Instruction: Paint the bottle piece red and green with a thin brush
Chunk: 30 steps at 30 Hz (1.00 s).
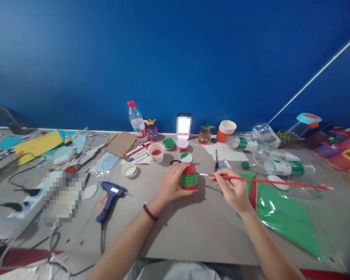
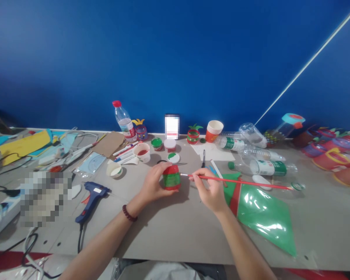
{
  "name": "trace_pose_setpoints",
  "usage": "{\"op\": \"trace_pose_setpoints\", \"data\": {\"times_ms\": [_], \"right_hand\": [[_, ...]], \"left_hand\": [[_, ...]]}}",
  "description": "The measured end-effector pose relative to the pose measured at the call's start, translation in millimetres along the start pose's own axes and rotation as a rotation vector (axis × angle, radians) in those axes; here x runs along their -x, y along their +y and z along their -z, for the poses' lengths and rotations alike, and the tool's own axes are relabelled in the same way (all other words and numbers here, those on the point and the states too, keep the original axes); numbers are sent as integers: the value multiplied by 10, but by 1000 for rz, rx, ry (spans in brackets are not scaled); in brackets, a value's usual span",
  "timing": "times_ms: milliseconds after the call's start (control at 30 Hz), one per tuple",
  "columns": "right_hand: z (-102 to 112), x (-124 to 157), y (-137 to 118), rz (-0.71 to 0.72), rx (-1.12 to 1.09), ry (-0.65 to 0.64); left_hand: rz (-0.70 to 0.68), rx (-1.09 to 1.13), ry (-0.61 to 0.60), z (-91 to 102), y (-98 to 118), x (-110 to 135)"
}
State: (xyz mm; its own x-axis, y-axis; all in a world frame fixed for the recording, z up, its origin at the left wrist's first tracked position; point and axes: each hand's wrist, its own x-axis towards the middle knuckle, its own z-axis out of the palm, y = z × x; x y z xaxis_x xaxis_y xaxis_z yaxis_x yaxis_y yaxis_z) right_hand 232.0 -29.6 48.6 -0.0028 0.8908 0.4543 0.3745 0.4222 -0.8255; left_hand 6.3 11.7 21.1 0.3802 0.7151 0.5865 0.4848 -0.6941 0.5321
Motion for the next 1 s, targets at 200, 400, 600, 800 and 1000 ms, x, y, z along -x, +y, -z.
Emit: {"op": "trace_pose_setpoints", "data": {"times_ms": [200, 400, 600, 800, 1000], "right_hand": [[-87, 65, -68, 0, -76, -101], [-114, 37, -120, 88, 56, -120], [-49, 6, -143, 140, 127, -98], [-7, -21, -101, 169, 187, -62], [13, -5, -42, 124, 104, -12]], "left_hand": [[-22, -17, -1, -29, 11, -1], [-24, -18, 8, -28, 29, -3], [-25, -8, 13, -29, 13, 3], [-19, -15, 18, -29, -21, 11], [-1, -7, 26, -13, -21, 1]]}}
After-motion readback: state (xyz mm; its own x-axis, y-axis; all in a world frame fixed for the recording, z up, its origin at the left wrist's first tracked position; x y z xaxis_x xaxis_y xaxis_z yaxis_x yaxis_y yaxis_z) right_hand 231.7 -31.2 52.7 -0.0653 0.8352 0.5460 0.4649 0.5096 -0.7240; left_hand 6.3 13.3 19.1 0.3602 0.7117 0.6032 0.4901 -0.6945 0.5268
